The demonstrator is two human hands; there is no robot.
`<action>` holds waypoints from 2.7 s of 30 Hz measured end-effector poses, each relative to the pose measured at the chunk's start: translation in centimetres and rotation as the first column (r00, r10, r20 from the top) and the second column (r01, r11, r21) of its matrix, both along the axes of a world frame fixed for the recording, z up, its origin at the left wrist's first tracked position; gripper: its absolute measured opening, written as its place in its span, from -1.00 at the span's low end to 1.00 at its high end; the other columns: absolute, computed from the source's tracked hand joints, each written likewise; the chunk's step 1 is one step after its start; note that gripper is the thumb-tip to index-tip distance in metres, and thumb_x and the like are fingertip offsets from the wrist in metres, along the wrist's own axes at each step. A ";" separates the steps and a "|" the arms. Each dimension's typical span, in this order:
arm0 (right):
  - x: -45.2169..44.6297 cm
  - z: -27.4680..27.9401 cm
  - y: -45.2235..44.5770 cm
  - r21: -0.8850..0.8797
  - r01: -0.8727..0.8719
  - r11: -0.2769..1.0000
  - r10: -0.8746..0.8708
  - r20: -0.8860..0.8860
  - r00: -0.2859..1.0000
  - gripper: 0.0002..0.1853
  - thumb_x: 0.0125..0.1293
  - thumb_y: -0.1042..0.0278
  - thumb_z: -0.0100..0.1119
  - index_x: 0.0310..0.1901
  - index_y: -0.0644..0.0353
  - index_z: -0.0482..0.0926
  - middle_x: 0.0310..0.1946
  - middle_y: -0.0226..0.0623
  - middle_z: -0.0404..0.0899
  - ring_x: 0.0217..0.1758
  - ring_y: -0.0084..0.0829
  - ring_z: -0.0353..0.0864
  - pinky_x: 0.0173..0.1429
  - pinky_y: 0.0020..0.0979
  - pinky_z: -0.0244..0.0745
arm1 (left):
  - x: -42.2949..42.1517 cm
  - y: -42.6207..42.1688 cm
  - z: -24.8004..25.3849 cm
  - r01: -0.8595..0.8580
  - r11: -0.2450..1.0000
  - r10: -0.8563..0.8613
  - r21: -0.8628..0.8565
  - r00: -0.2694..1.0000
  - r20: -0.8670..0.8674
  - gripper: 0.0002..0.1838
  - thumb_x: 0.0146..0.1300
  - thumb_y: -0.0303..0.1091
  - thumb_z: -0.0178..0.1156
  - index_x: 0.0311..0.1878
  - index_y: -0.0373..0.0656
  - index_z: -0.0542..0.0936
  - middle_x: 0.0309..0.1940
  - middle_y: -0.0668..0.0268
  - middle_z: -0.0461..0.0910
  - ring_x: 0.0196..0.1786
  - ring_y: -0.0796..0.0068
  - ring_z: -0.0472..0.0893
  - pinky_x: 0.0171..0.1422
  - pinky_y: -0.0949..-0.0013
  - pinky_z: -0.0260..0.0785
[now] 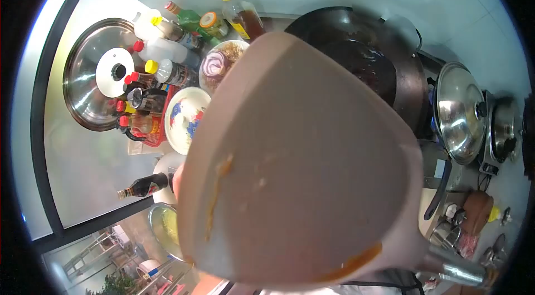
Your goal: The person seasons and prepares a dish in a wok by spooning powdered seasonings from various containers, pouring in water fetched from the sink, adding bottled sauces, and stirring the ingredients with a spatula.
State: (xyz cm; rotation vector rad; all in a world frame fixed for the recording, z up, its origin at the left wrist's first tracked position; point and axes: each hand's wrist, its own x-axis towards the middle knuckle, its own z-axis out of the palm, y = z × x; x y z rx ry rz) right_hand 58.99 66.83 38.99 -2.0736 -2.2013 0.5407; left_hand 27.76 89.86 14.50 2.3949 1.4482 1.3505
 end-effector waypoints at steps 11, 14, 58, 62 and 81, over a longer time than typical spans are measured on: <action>-0.1 -0.2 -4.8 0.268 0.027 0.963 -0.030 0.005 1.000 -0.52 0.10 0.25 0.04 -0.05 0.51 0.42 -0.57 0.00 0.49 -0.57 -0.24 0.49 -0.55 -0.43 0.34 | -0.7 1.1 -0.5 0.048 0.998 -0.043 0.035 0.991 -0.123 -0.86 0.13 -0.46 0.08 -0.25 -0.26 0.53 -0.27 0.16 0.53 -0.20 0.33 0.53 -0.07 0.36 0.38; 0.0 -0.3 -4.8 0.299 0.024 0.954 -0.025 -0.002 1.000 -0.50 0.07 0.18 0.09 -0.10 0.52 0.47 -0.60 0.02 0.50 -0.59 -0.25 0.51 -0.56 -0.45 0.36 | -0.5 1.2 -0.7 0.066 0.998 -0.061 0.024 0.985 -0.161 -0.84 0.18 -0.42 0.05 -0.21 -0.25 0.54 -0.26 0.16 0.54 -0.18 0.34 0.53 -0.05 0.35 0.38; -7.1 -30.2 6.6 0.414 0.456 0.788 -0.595 0.317 0.739 -0.56 0.05 0.49 0.02 0.04 0.26 0.38 -0.51 -0.18 0.42 -0.57 -0.25 0.55 -0.54 -0.34 0.46 | -3.8 -2.2 -6.1 0.121 0.918 -0.270 -0.379 0.888 -0.372 -0.58 -0.07 -0.16 0.28 -0.08 -0.01 0.50 -0.50 0.22 0.53 -0.45 0.22 0.54 -0.42 0.29 0.36; -7.2 -29.9 7.6 0.493 0.543 0.680 -0.694 0.193 0.693 -0.61 0.11 0.36 0.09 0.03 0.13 0.40 -0.51 -0.20 0.41 -0.57 -0.17 0.52 -0.49 -0.27 0.44 | -3.7 -2.0 -5.9 0.139 0.919 -0.281 -0.369 0.888 -0.365 -0.59 -0.07 -0.14 0.27 -0.10 0.00 0.50 -0.51 0.22 0.54 -0.45 0.20 0.55 -0.42 0.28 0.36; -11.5 -31.7 3.2 0.450 0.743 0.495 -0.746 -0.218 0.629 -0.73 0.08 0.37 0.10 -0.18 0.26 0.39 -0.43 -0.08 0.43 -0.38 -0.14 0.47 -0.30 -0.22 0.39 | -3.6 -1.9 -6.3 0.274 0.819 -0.454 -0.504 0.847 -0.277 -0.53 0.00 -0.21 0.26 0.00 -0.18 0.47 -0.25 0.07 0.56 -0.21 0.12 0.55 -0.16 0.22 0.35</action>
